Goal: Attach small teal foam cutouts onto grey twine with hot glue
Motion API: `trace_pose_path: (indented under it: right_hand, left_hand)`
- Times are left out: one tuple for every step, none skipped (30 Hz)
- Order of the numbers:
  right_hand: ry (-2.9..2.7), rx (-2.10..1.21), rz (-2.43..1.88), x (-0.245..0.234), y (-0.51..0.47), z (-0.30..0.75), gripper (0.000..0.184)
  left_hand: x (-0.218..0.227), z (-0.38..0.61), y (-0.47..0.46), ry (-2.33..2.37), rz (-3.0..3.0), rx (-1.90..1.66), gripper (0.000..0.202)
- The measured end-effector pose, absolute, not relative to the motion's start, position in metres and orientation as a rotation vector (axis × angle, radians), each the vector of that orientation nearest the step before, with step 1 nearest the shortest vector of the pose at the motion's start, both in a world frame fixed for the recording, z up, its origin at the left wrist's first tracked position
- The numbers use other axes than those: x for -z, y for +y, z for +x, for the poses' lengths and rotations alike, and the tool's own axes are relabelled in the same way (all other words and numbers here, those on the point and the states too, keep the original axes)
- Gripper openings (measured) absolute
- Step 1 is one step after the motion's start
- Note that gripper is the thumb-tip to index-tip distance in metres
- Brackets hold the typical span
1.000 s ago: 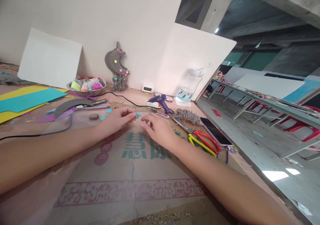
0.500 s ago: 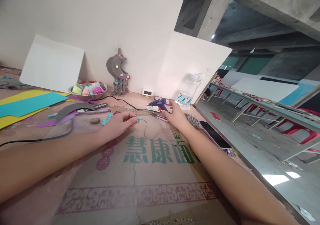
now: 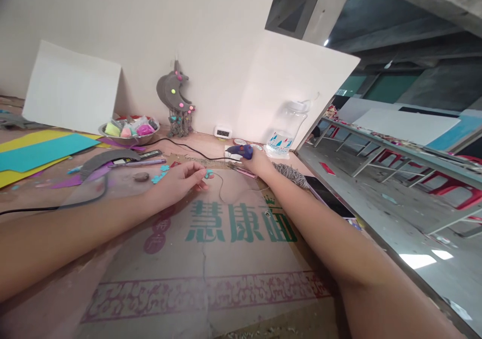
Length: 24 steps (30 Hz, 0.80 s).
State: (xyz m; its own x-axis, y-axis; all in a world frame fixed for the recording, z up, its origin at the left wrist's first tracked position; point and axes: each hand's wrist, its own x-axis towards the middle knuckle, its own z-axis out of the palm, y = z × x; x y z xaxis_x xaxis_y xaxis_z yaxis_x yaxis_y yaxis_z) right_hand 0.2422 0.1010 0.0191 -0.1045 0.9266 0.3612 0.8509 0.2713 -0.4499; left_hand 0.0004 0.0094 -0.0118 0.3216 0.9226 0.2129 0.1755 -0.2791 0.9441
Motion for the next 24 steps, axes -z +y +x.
trace_pose_path:
  right_hand:
    - [-1.953,-0.157,-1.606,-0.022,0.097,0.241,0.025]
    - [-1.928,-0.164,-1.626,-0.025,0.093,0.240,0.019]
    - [-1.873,-0.214,-1.658,-0.028,0.088,0.238,0.015]
    - [-1.817,-0.311,-1.645,-0.031,0.081,0.235,0.019]
    - [-1.754,-0.437,-1.588,-0.033,0.074,0.232,0.024]
    - [-1.683,-0.568,-1.495,-0.035,0.066,0.228,0.027]
    - [-1.623,-0.682,-1.389,-0.035,0.056,0.223,0.029]
    - [-1.578,-0.781,-1.311,-0.034,0.047,0.217,0.031]
    - [-1.539,-0.858,-1.259,-0.032,0.038,0.211,0.032]
    - [-1.520,-0.931,-1.230,-0.029,0.029,0.206,0.032]
    - [-1.507,-0.990,-1.210,-0.025,0.021,0.200,0.032]
    - [-1.490,-1.042,-1.198,-0.021,0.014,0.195,0.031]
    - [-1.484,-1.102,-1.182,-0.017,0.009,0.190,0.030]
    - [-1.467,-1.138,-1.151,-0.014,0.005,0.187,0.029]
    - [-1.458,-1.169,-1.117,-0.011,0.002,0.183,0.028]
    - [-1.454,-1.195,-1.085,-0.009,-0.001,0.181,0.028]
    - [-1.451,-1.211,-1.058,-0.008,-0.002,0.178,0.028]
    - [-1.455,-1.232,-1.039,-0.007,-0.004,0.176,0.029]
    - [-1.459,-1.255,-1.025,-0.006,-0.006,0.175,0.029]
    - [-1.462,-1.277,-1.010,-0.006,-0.008,0.173,0.029]
    - [-1.463,-1.297,-0.993,-0.006,-0.010,0.172,0.028]
    - [-1.467,-1.315,-0.974,-0.006,-0.012,0.171,0.026]
    - [-1.470,-1.328,-0.956,-0.006,-0.014,0.169,0.024]
    - [-1.474,-1.335,-0.939,-0.007,-0.016,0.168,0.023]
  left_hand:
    - [0.012,0.001,0.010,0.985,1.676,-1.045,0.031]
    - [0.012,0.001,0.010,0.969,1.661,-1.052,0.029]
    - [0.011,0.001,0.010,0.953,1.641,-1.055,0.028]
    - [0.011,0.002,0.010,0.941,1.615,-1.052,0.026]
    - [0.010,0.002,0.009,0.931,1.587,-1.047,0.025]
    - [0.009,0.002,0.009,0.925,1.559,-1.040,0.023]
    - [0.008,0.003,0.008,0.924,1.539,-1.034,0.022]
    - [0.007,0.003,0.008,0.928,1.528,-1.032,0.021]
    - [0.007,0.003,0.008,0.932,1.528,-1.032,0.020]
    - [0.007,0.003,0.008,0.939,1.534,-1.037,0.020]
    - [0.008,0.003,0.008,0.946,1.545,-1.042,0.020]
    - [0.008,0.003,0.009,0.954,1.557,-1.052,0.021]
    - [0.009,0.003,0.009,0.959,1.566,-1.061,0.022]
    - [0.010,0.003,0.010,0.960,1.568,-1.068,0.022]
    - [0.010,0.004,0.010,0.957,1.562,-1.073,0.023]
    - [0.010,0.004,0.010,0.950,1.543,-1.073,0.022]
    - [0.010,0.004,0.010,0.939,1.515,-1.068,0.021]
    - [0.010,0.004,0.010,0.923,1.484,-1.060,0.020]
    - [0.009,0.004,0.010,0.898,1.458,-1.050,0.020]
    - [0.009,0.004,0.011,0.867,1.444,-1.040,0.020]
    - [0.009,0.004,0.011,0.832,1.441,-1.027,0.021]
    - [0.009,0.004,0.011,0.802,1.442,-1.016,0.022]
    - [0.010,0.004,0.011,0.778,1.441,-1.011,0.024]
    - [0.011,0.004,0.011,0.764,1.434,-1.006,0.025]
